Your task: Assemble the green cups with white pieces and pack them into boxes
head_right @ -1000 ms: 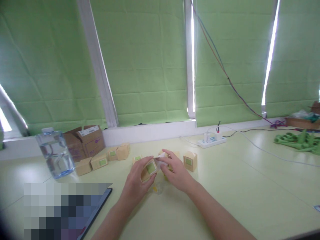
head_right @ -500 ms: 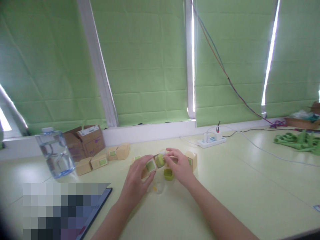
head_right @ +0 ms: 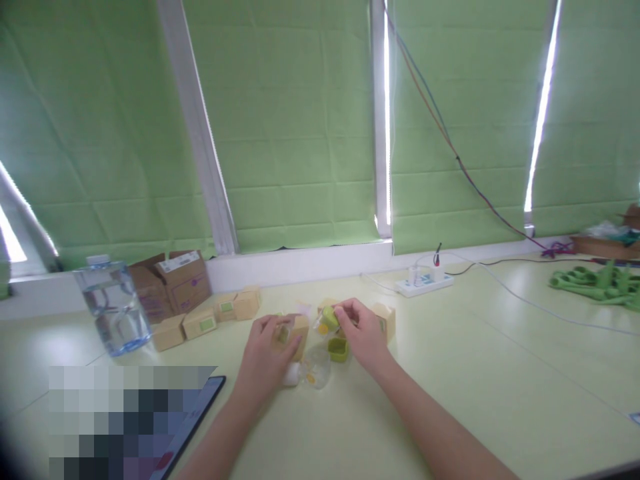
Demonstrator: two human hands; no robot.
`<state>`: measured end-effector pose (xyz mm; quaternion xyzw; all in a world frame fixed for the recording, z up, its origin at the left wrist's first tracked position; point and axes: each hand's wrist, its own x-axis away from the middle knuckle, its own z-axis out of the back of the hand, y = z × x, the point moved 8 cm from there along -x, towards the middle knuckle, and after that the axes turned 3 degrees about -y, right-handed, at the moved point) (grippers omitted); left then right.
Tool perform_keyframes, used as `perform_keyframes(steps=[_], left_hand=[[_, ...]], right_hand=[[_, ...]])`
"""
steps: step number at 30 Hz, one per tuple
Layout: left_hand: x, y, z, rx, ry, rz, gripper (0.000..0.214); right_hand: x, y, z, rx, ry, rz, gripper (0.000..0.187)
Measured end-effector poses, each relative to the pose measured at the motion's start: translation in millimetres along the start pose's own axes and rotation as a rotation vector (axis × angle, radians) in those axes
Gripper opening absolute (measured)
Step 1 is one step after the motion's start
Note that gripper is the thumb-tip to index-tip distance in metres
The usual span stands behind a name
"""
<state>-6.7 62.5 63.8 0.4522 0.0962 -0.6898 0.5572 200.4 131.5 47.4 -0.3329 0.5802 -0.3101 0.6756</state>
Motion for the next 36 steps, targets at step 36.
perform_keyframes(steps=[36], left_hand=[[13,51,-16.3,0.143,-0.313,-0.226,0.022]], right_hand=[[2,11,-3,-0.224,0.002,-0.141,0.036]])
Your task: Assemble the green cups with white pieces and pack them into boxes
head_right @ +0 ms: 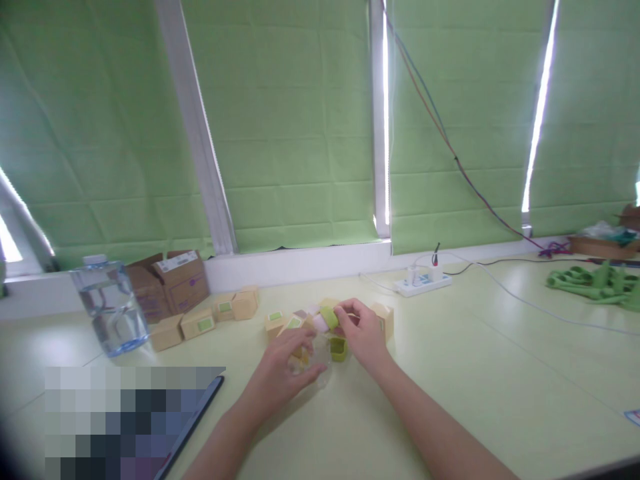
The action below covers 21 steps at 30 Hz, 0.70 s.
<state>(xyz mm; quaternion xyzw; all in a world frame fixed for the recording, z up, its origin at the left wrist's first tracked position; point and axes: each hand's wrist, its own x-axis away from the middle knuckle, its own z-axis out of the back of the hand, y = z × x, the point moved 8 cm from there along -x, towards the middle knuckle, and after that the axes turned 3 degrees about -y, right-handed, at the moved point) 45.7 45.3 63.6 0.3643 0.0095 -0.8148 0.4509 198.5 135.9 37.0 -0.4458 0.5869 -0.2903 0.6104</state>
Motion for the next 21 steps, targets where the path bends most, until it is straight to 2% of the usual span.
perform_keyframes(steps=[3,8,11,14,17,21], left_hand=[[-1,-3,1.5,0.042,0.016,0.012,0.027],[-1,-13,6.0,0.111,0.107,0.116,0.044],[-2,-13,4.3,0.114,0.121,0.124,0.042],[-2,-10,7.9,0.078,0.173,0.087,0.032],[-1,-5,16.6,0.021,0.263,0.014,0.035],[1,4,24.7,-0.027,0.339,-0.092,0.033]], right_hand=[[1,-1,-3,0.003,-0.019,0.009,0.036],[4,-4,-12,0.007,-0.086,0.033,0.036],[7,-9,-20,0.082,-0.152,0.089,0.033],[9,-12,-25,0.145,-0.194,0.123,0.029],[10,-16,-26,0.146,-0.218,0.141,0.026],[16,-25,-30,0.131,-0.267,0.171,0.033]])
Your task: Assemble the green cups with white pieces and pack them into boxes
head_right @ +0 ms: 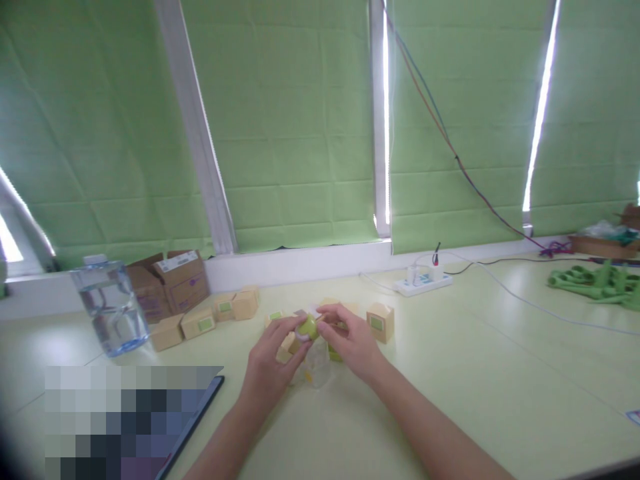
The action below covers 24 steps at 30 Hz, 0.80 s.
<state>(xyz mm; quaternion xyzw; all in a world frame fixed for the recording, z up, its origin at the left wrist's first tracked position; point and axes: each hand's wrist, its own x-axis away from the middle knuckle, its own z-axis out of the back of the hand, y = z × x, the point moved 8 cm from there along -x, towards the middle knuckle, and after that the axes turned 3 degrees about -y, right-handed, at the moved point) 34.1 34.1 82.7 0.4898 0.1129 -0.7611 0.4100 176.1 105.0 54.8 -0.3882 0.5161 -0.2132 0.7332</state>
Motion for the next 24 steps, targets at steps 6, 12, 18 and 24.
perform_keyframes(steps=[6,12,18,24], left_hand=[[1,12,1.8,-0.045,0.024,-0.129,0.041],[4,17,0.7,-0.097,0.025,-0.188,0.04],[2,20,-1.8,-0.085,-0.02,-0.186,0.038],[-1,24,0.2,-0.05,-0.032,-0.172,0.035]], right_hand=[[3,-9,-3,0.19,0.015,0.052,0.041],[5,-19,1,0.313,0.053,0.126,0.041],[7,-29,1,0.406,0.061,0.181,0.036],[8,-30,3,0.507,0.079,0.225,0.036]])
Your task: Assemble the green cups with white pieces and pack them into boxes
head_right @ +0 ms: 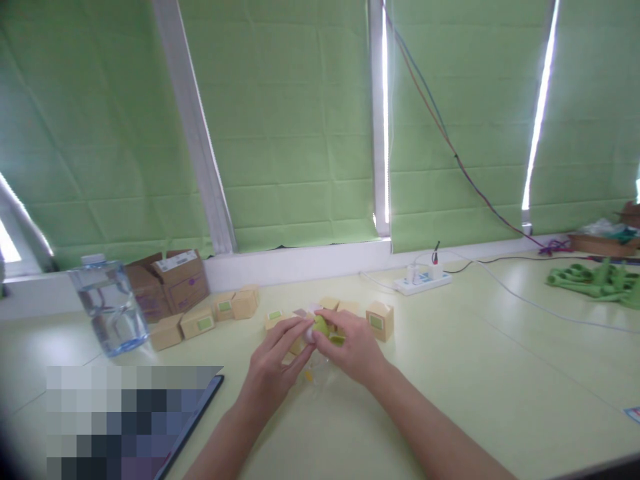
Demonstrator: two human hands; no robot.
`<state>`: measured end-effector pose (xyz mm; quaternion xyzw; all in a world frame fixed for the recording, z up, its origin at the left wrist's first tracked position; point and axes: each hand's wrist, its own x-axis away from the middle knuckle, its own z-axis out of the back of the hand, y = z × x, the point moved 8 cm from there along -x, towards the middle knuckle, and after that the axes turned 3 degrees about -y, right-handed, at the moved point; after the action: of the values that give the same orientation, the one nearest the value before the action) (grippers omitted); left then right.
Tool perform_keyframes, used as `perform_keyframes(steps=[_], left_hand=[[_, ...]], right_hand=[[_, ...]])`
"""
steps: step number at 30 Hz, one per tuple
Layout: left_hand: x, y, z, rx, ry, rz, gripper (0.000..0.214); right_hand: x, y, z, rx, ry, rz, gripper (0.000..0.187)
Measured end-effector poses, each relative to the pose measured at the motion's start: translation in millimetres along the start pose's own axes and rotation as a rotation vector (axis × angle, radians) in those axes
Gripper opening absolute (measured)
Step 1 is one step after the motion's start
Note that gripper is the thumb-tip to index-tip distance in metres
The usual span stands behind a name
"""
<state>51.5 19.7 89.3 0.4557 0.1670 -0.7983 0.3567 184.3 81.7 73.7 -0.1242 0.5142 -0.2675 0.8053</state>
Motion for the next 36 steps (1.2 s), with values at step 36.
perform_keyframes(steps=[36], left_hand=[[-4,11,10.2,0.004,0.121,0.04,0.032]], right_hand=[[-1,-8,-9,-0.04,-0.063,-0.004,0.035]])
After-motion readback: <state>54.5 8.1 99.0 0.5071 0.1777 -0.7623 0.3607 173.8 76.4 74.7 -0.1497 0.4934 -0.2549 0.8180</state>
